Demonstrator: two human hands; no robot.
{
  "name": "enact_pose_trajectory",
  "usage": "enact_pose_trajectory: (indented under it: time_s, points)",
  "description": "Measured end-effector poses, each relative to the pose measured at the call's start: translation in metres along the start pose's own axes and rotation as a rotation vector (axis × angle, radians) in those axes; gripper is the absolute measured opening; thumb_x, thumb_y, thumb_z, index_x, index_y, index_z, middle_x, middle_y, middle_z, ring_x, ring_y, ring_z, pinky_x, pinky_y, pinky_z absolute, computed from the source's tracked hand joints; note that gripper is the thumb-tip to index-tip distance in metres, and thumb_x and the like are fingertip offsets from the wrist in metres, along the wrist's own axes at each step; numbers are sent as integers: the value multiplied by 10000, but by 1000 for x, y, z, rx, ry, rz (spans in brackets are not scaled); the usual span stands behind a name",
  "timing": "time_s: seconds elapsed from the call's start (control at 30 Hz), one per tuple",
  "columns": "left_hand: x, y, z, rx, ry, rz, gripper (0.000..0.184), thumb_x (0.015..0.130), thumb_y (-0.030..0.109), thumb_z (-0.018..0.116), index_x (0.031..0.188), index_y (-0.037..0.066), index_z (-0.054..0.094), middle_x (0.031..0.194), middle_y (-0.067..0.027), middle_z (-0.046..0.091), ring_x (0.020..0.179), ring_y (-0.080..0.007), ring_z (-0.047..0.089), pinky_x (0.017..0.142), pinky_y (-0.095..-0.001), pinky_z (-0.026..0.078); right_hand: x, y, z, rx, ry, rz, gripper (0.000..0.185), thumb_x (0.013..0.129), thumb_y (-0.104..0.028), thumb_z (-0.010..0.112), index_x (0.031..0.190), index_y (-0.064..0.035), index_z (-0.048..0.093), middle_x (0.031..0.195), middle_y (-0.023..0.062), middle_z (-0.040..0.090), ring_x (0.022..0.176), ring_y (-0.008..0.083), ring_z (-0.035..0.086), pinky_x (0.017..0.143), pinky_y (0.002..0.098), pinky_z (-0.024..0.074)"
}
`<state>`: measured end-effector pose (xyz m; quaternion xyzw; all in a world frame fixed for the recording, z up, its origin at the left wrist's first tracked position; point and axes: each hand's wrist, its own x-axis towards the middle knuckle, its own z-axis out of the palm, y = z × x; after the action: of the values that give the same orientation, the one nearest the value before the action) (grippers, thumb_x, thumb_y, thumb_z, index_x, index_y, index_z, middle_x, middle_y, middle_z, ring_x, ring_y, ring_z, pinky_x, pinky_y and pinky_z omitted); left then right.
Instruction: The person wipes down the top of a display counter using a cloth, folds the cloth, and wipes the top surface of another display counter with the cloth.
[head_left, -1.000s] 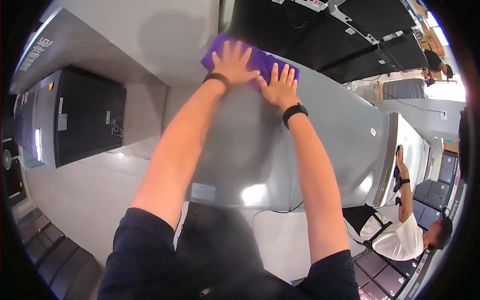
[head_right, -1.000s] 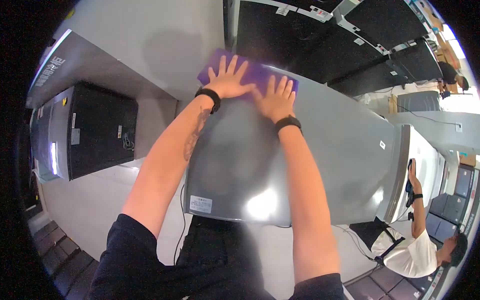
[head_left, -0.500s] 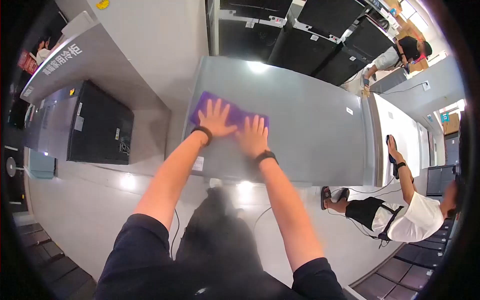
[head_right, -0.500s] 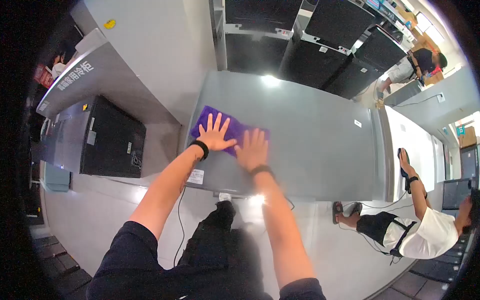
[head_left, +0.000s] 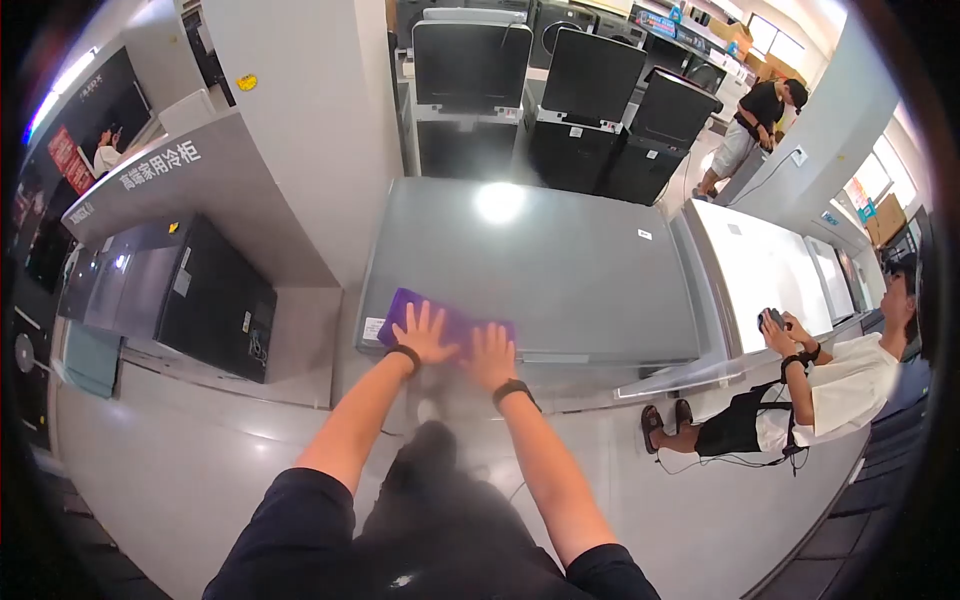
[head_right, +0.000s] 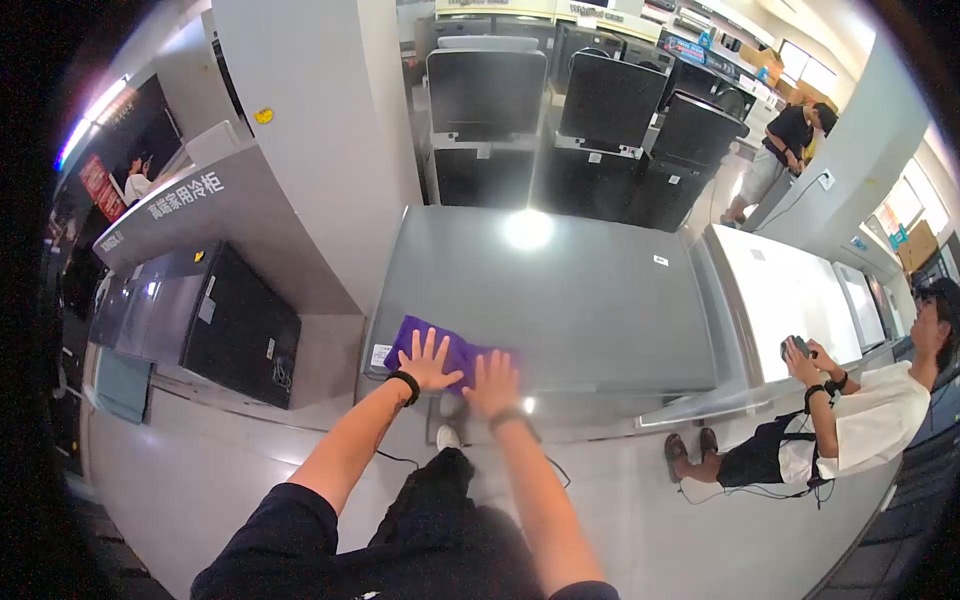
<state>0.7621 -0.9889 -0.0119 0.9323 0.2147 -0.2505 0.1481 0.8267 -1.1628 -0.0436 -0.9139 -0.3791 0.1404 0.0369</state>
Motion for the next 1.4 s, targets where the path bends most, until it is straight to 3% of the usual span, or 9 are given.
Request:
enact_pose_trajectory:
  time_s: [0.13, 0.23, 0.33, 0.43, 0.53, 0.83, 1.07, 1.4]
  points:
    - [12, -5, 20, -58, 77, -13, 1085, 775, 791, 504, 1598, 223, 83, 1657, -129, -91, 1487, -437, -164, 1095, -748, 46, 2, -2, -6, 28, -102, 15, 882, 918, -587, 532, 1577, -116, 184, 1631, 222, 86, 1510, 408, 46, 1190, 579, 113]
    - [14, -4, 15, -74, 40, -35, 1087, 772, 796, 507, 1598, 230, 84, 1657, -123, -97, 1486, -435, -171, 1092, -753, 45, 11, -7, -14, 67, -195, 55, 910, 918, -602, 506, 1584, -107, 131, 1635, 235, -8, 1507, 425, -57, 1191, 578, 39]
    - [16, -3, -4, -72, -4, -27, 1095, 760, 798, 523, 1597, 242, 88, 1657, -115, -105, 1484, -431, -182, 1091, -754, 46, 22, -8, -21, 36, -182, 77, 909, 912, -602, 531, 1584, -121, 151, 1637, 216, 58, 1511, 414, 17, 1187, 591, 85]
    - [29, -4, -25, -79, -26, -18, 1113, 743, 813, 533, 1597, 253, 90, 1656, -106, -117, 1484, -433, -180, 1090, -756, 47, 44, -5, -32, 27, -209, 63, 923, 904, -606, 543, 1584, -123, 150, 1637, 220, 44, 1508, 427, 17, 1184, 596, 89]
    - [46, -5, -43, -28, -82, -25, 1134, 759, 834, 498, 1594, 252, -1, 1639, -123, -182, 1477, -445, -188, 1105, -736, 46, 65, -4, -44, 4, -213, 57, 932, 897, -606, 559, 1584, -122, 156, 1638, 216, 49, 1508, 425, 22, 1181, 600, 98]
    - [145, -26, -97, -34, -8, -18, 1122, 768, 808, 530, 1595, 246, 23, 1645, -133, -148, 1480, -457, -160, 1098, -747, 59, 176, 6, -60, -8, -127, 78, 968, 880, -638, 559, 1580, -106, 157, 1632, 226, 69, 1502, 442, 28, 1174, 611, 110]
    - [224, -6, -141, -339, 135, -266, 1017, 845, 725, 498, 1597, 229, 24, 1644, -132, -161, 1469, -458, -202, 1082, -764, 53, 280, 28, -92, -52, -86, 102, 933, 915, -648, 486, 1580, -91, 143, 1633, 226, 59, 1506, 429, 16, 1179, 605, 95]
    - [288, -2, -189, -343, 161, -370, 955, 874, 721, 465, 1596, 244, 61, 1653, -110, -123, 1466, -478, -186, 1046, -799, 118, 361, 53, -124, -20, -90, 87, 936, 913, -681, 455, 1563, -62, 191, 1617, 261, 94, 1500, 446, 38, 1179, 594, 123]
